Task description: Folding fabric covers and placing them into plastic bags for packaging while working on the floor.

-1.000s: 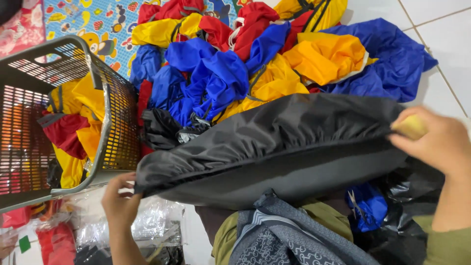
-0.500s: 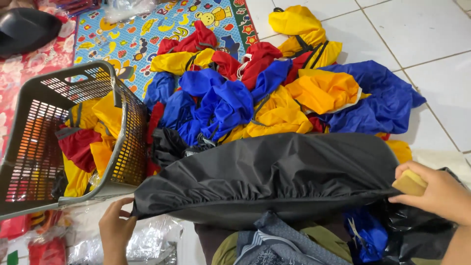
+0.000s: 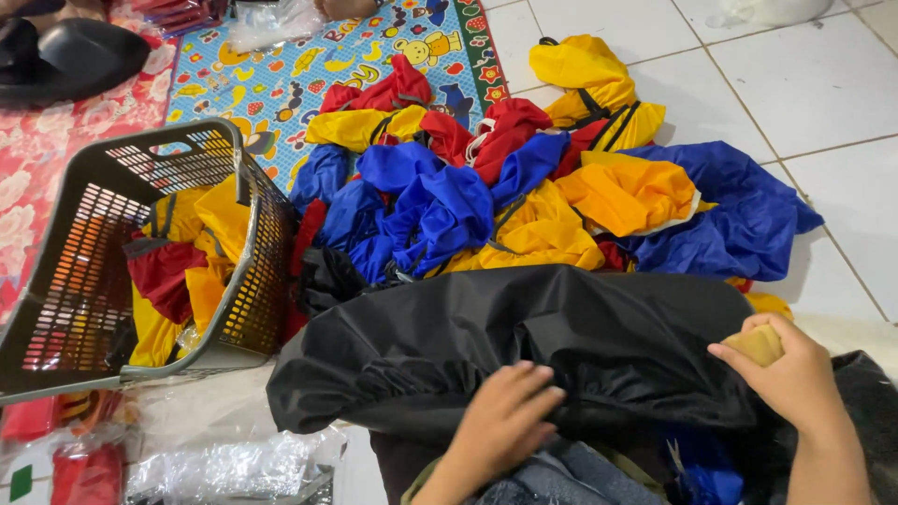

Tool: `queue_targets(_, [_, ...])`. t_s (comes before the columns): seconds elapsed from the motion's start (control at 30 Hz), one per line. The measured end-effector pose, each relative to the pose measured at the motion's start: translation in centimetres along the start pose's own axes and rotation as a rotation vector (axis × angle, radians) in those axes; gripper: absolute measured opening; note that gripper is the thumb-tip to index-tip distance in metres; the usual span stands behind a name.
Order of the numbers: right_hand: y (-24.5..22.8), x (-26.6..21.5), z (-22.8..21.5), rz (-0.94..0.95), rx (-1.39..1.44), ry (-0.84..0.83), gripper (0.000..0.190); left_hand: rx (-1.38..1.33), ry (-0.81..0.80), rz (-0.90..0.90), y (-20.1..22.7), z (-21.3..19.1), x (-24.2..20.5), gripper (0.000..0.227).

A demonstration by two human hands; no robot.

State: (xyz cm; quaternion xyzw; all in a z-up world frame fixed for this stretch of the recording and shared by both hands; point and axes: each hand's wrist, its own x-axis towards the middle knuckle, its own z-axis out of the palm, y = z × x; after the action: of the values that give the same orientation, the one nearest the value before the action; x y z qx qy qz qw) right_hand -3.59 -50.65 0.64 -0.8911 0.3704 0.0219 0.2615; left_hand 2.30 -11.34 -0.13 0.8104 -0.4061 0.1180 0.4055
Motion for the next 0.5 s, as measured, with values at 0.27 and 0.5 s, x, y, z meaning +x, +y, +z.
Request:
queue_targets(0.27, [5.6, 1.8, 1.0, -0.036, 0.077, 0.333, 0.045, 0.168, -0.324, 0.229, 0.6, 12.0, 3.1, 0.061])
queue_targets(0.5, [-0.7, -5.0, -0.1, -0.706, 0.402, 0.433, 0.035, 0.208, 0.039, 0.175, 2.7, 14.5, 2.1, 0.01])
